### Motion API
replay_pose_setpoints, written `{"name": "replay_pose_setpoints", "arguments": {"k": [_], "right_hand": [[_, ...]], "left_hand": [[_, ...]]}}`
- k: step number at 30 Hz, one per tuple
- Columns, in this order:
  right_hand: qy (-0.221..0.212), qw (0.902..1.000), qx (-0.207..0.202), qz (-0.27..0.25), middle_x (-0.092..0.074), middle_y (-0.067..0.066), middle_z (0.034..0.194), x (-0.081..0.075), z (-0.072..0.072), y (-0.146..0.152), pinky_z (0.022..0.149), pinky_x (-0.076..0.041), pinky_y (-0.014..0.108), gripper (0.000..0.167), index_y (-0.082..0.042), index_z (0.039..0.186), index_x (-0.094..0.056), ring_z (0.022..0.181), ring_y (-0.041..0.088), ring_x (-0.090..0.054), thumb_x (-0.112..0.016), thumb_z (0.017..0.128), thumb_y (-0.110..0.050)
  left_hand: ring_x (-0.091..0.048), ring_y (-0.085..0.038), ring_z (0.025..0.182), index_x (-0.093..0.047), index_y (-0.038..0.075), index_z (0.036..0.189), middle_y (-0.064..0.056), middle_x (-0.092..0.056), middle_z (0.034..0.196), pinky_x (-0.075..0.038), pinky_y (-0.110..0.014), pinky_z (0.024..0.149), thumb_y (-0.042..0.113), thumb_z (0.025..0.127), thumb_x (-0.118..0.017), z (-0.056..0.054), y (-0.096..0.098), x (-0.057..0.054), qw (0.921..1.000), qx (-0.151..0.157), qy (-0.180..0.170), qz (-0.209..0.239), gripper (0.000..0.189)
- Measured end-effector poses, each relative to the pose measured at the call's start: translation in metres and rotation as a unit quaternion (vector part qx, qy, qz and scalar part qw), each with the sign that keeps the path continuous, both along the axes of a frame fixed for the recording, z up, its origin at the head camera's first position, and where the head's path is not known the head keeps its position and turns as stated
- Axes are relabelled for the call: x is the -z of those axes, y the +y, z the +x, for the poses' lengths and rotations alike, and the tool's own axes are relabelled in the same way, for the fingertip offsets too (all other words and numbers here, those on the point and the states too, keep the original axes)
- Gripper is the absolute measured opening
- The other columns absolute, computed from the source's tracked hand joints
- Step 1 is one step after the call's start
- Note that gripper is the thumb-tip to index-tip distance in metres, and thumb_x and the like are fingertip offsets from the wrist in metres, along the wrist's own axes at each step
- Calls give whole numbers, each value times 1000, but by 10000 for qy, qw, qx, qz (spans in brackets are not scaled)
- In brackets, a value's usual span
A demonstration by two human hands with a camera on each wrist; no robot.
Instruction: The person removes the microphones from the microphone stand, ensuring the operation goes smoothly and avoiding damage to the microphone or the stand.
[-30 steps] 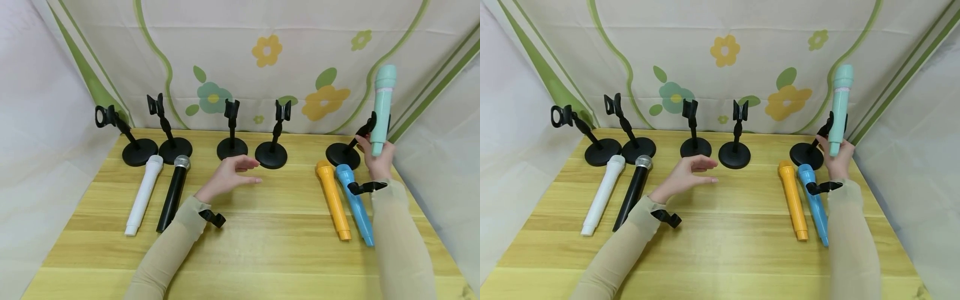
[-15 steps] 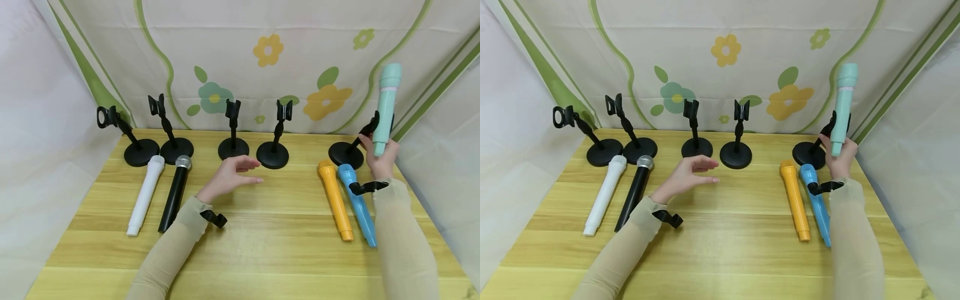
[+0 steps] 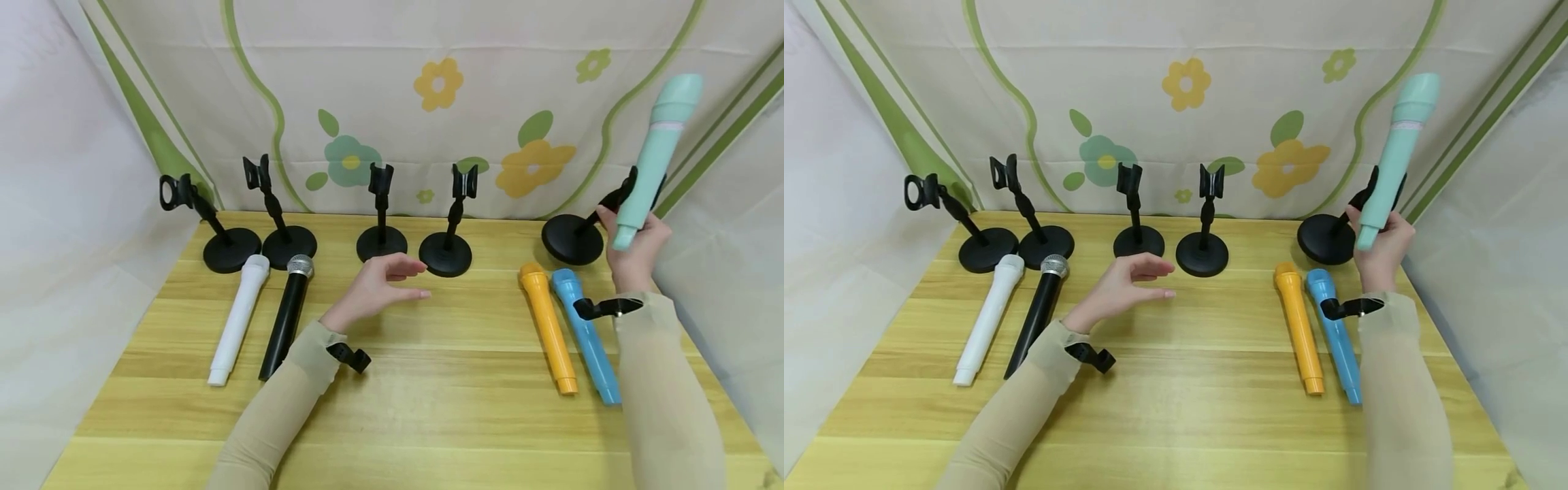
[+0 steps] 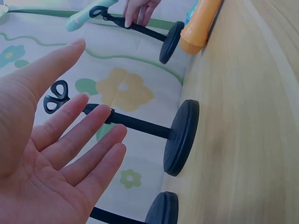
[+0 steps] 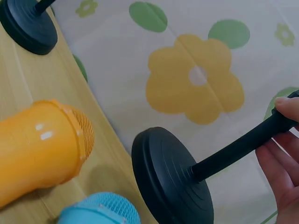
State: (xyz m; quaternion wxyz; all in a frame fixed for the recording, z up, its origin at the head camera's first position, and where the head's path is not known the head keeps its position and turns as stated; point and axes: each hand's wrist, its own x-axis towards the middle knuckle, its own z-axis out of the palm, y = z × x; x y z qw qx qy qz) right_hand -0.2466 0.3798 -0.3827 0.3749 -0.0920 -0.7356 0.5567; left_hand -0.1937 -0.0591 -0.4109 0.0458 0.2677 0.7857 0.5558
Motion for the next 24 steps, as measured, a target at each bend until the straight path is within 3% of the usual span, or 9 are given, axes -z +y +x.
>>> {"name": "replay_pose_setpoints", "arguments": {"k": [4,9,12,19,24], "right_hand": [[-208,9989,169,385,-55,-6,69,-2,5,-4,71,-38,23,33,-1,81,-68,66,10,-43,-88,82,-27],[-339,9975,-86,619,-58,-6,70,-9,18,-18,68,-39,24,37,2,87,-70,66,12,-44,-87,83,-30],[-215,9967,-229,747,-61,-6,71,-11,25,-28,68,-41,23,37,6,88,-71,68,11,-49,-87,83,-28],[450,9899,-626,1188,-72,-1,82,-12,41,-51,73,-47,19,21,5,88,-75,77,4,-64,-86,84,-12],[587,9845,-1036,1291,-72,3,82,-18,56,-71,73,-48,20,20,9,87,-71,76,6,-64,-85,84,-6]], "left_hand": [[-62,-14,112,-71,18,120,0,-69,122,-49,-34,100,34,84,-87,1,0,-5,10000,-50,57,-14,42],[-62,-12,112,-71,19,120,2,-69,121,-49,-32,100,33,85,-87,2,-1,-8,9999,-142,82,-4,41],[-62,-12,112,-71,19,120,3,-69,121,-49,-33,100,33,85,-87,4,-1,-11,9999,-140,86,41,41],[-62,-12,112,-72,18,119,5,-68,120,-49,-33,100,29,85,-86,6,0,-16,9997,-178,143,90,38],[-62,-19,114,-71,11,121,-4,-69,123,-48,-38,102,17,86,-86,9,3,-22,9995,-234,146,122,39]]}}
